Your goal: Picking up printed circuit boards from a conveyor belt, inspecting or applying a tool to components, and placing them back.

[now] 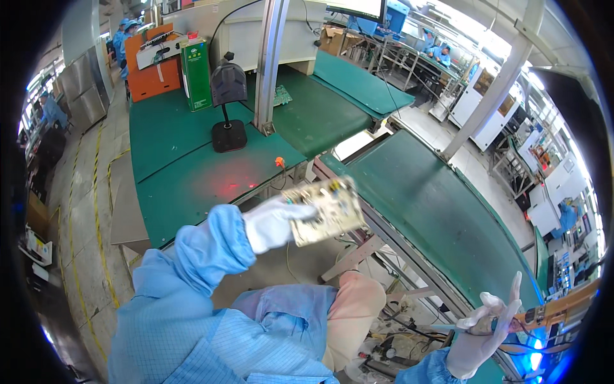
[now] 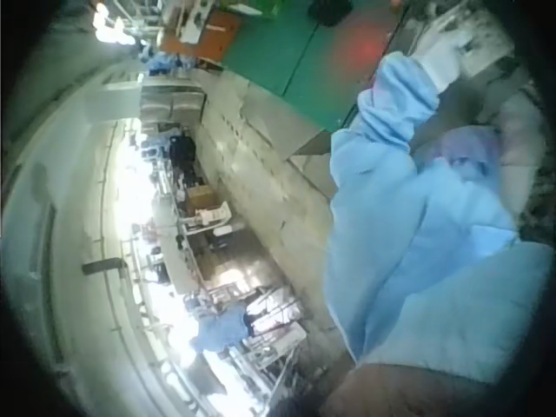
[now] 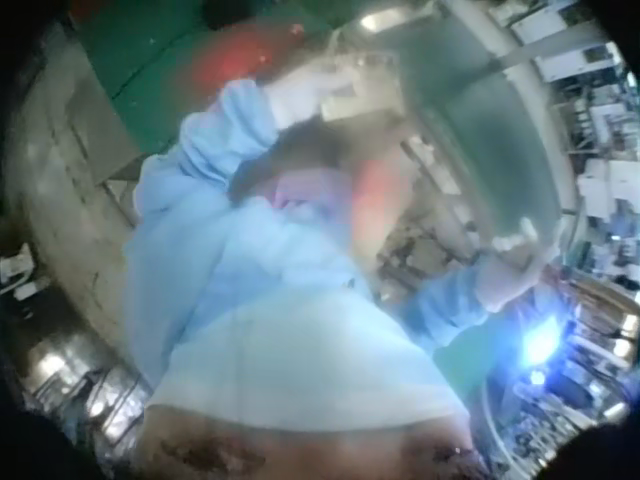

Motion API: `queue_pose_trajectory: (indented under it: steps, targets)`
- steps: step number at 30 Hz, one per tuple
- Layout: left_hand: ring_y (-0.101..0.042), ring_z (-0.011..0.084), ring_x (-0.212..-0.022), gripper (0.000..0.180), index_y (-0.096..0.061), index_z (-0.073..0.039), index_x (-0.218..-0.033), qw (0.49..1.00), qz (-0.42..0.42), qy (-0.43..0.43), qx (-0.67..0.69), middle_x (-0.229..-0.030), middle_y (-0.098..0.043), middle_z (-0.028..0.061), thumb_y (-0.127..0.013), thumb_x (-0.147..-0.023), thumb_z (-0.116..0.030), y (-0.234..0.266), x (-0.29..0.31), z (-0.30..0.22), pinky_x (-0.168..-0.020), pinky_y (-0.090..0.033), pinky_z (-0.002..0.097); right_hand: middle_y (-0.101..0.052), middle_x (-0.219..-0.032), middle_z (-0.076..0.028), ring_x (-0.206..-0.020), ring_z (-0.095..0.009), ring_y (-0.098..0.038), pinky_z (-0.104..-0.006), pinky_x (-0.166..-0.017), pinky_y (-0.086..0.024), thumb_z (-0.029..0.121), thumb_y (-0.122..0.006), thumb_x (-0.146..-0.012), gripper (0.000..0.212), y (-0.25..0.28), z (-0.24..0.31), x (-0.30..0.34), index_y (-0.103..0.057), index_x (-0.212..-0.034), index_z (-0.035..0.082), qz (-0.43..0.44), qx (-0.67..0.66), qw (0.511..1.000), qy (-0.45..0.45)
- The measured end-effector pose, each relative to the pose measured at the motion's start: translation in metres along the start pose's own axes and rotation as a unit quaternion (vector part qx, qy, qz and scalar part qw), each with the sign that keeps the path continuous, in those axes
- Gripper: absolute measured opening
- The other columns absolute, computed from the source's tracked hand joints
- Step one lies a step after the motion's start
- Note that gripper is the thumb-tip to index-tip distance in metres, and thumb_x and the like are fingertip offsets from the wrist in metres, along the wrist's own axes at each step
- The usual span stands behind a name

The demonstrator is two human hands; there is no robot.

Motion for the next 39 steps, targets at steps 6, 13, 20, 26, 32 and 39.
queue_pose_trajectory:
  steps: [6,13,20,26,32,39]
  targets:
    - [-0.061,0.0228,-0.119,0.046,-0.051,0.002,-0.136,0.982,0.117,0.149,-0.003,-0.128,-0.063,0.0144,-0.064,-0.093,-0.008,-0.037,-0.034,0.074,-0.104,-0.047,0.0357,-0.06,-0.09,-0.001,-0.057,-0.002,-0.047,-0.0144,-0.044,-0.035,0.042,-0.041,-0.104,0.058,0.006,-0.004,-0.001,-0.039,-0.147,0.003,0.067,0.008,0.997,0.022]
    - [-0.063,0.0164,-0.106,0.043,-0.059,0.001,-0.129,0.948,0.211,0.126,-0.203,-0.121,-0.067,0.0087,-0.067,-0.092,-0.019,-0.064,-0.053,0.135,-0.096,-0.046,0.0319,-0.061,-0.091,-0.003,-0.059,-0.004,-0.049,-0.0162,-0.046,-0.039,0.04,-0.04,-0.105,0.055,-0.008,0.005,0.002,-0.043,-0.143,0.001,0.025,-0.032,0.999,-0.019]
    - [-0.061,0.0149,-0.11,0.048,-0.053,-0.001,-0.135,0.961,0.191,0.2,-0.03,-0.123,-0.066,0.0075,-0.068,-0.091,-0.011,-0.096,-0.041,0.153,-0.098,-0.046,0.0296,-0.065,-0.115,-0.024,-0.066,-0.013,-0.06,-0.0203,-0.058,-0.051,0.033,-0.041,-0.101,0.049,-0.002,-0.028,-0.012,-0.053,-0.135,0.0,0.032,0.004,0.995,0.091]
    - [-0.061,0.0141,-0.107,0.052,-0.054,0.001,-0.132,0.953,0.175,0.212,-0.124,-0.115,-0.067,0.0074,-0.073,-0.089,-0.022,-0.096,-0.039,0.153,-0.094,-0.049,0.0292,-0.062,-0.097,-0.019,-0.056,-0.013,-0.054,-0.0233,-0.05,-0.047,0.039,-0.035,-0.104,0.055,-0.02,-0.031,-0.019,-0.047,-0.139,-0.002,0.081,-0.115,0.989,0.052]
    - [-0.062,0.0145,-0.105,0.048,-0.052,0.001,-0.131,0.937,0.191,0.198,-0.216,-0.112,-0.067,0.0088,-0.07,-0.091,-0.02,-0.097,-0.028,0.165,-0.091,-0.05,0.0304,-0.064,-0.079,-0.008,-0.052,-0.009,-0.047,-0.023,-0.048,-0.039,0.042,-0.036,-0.103,0.066,-0.019,-0.026,-0.015,-0.04,-0.14,-0.013,0.022,-0.085,0.995,0.048]
    - [-0.064,0.0179,-0.106,0.043,-0.051,0.003,-0.131,0.944,0.179,0.221,-0.164,-0.114,-0.065,0.0106,-0.065,-0.095,-0.015,-0.102,-0.014,0.163,-0.092,-0.052,0.0271,-0.067,-0.084,-0.01,-0.051,-0.01,-0.05,-0.0228,-0.046,-0.039,0.036,-0.037,-0.102,0.061,-0.017,-0.014,-0.002,-0.044,-0.137,-0.013,-0.007,0.08,0.994,0.074]
Point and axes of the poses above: each hand's wrist, its own x-axis away from the middle knuckle, its own y-axis out of the back of the hand, z = x × y, the point moved 1 cm from there along -x, towards the middle knuckle
